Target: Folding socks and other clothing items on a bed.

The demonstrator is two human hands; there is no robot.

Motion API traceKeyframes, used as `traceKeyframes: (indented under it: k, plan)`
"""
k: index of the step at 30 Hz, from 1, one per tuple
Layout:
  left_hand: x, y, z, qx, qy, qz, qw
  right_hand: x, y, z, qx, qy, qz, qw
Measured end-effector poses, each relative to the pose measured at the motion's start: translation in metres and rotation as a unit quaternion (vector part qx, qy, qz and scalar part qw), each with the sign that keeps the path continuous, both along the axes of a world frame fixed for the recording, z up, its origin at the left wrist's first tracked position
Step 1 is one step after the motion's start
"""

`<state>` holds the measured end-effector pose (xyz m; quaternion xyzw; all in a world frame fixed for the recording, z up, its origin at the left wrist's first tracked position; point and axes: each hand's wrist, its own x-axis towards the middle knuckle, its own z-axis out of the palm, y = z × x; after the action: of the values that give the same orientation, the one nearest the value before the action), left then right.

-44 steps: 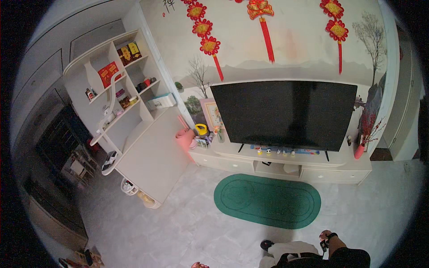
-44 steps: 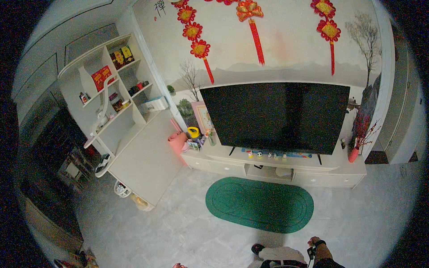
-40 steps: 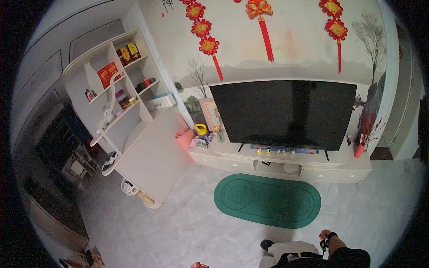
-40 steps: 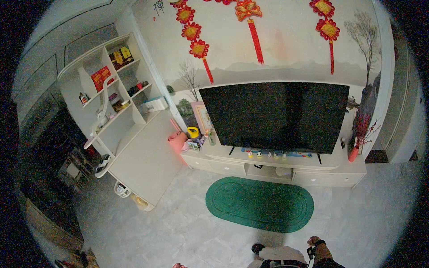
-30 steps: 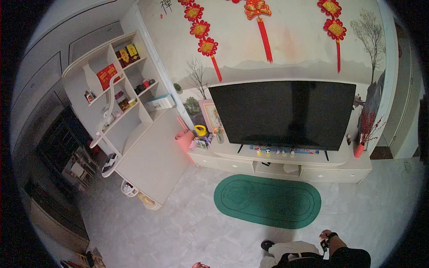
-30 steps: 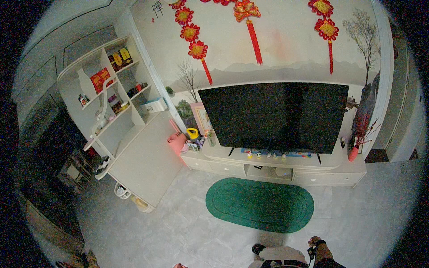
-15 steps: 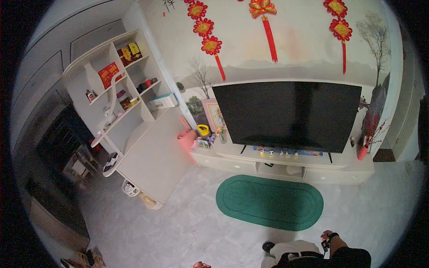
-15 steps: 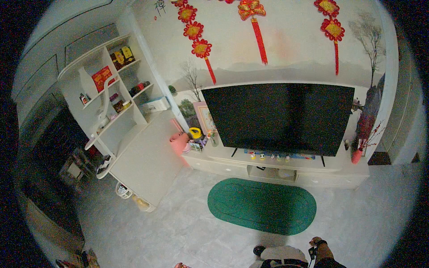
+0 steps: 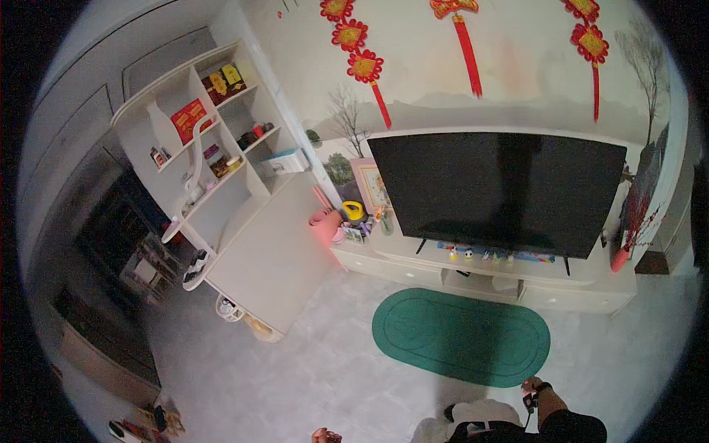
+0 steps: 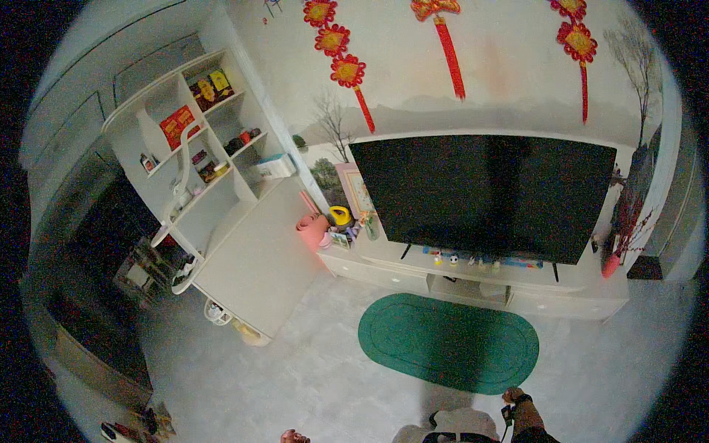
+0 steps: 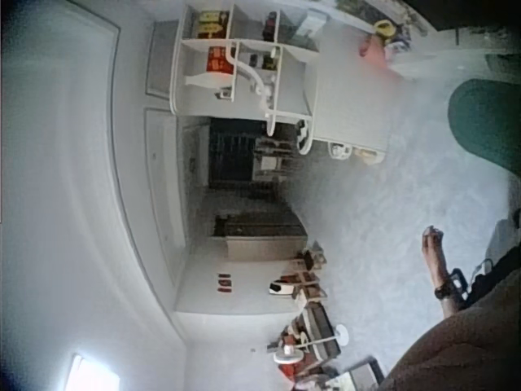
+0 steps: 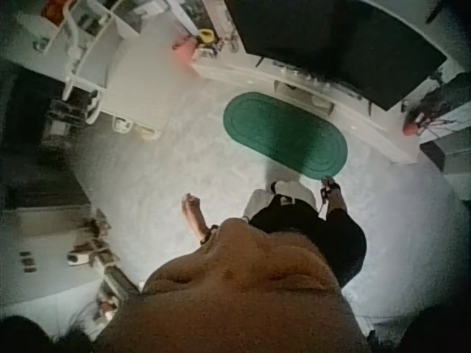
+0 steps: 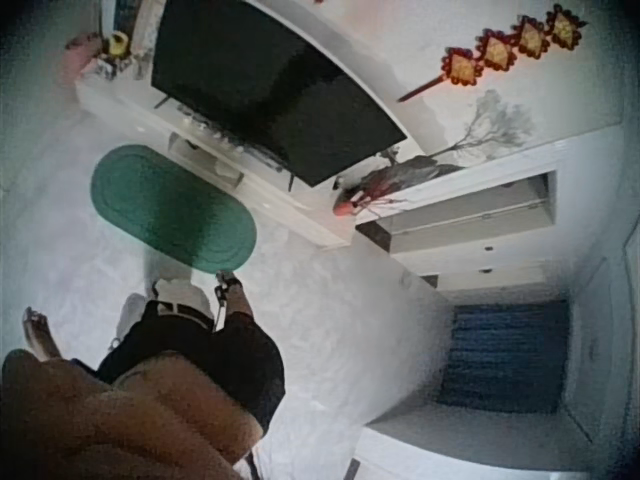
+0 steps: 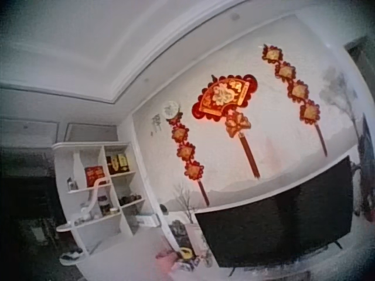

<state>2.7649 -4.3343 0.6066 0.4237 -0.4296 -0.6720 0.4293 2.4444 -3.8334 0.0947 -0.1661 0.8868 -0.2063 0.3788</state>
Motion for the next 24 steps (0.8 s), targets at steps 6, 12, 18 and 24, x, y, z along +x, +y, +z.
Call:
traceKeyframes:
  k: [6, 12, 18, 24]
  plan:
    - [-0.016, -0.036, 0.004, 0.000, -0.013, -0.065, 0.998, -0.007, -0.027, 0.013, -0.078, -0.015, -0.108, 0.991]
    - [-0.067, -0.101, 0.006, 0.017, 0.000, -0.166, 0.986, 0.080, -0.012, 0.041, -0.246, -0.071, -0.375, 0.891]
    - [-0.137, -0.172, 0.015, -0.071, -0.033, -0.385, 0.920, 0.232, -0.044, 0.055, -0.383, -0.111, -0.576, 0.714]
    - [-0.194, -0.160, 0.007, -0.066, -0.067, -0.509, 0.855, 0.425, -0.122, 0.064, -0.235, -0.137, -0.723, 0.635]
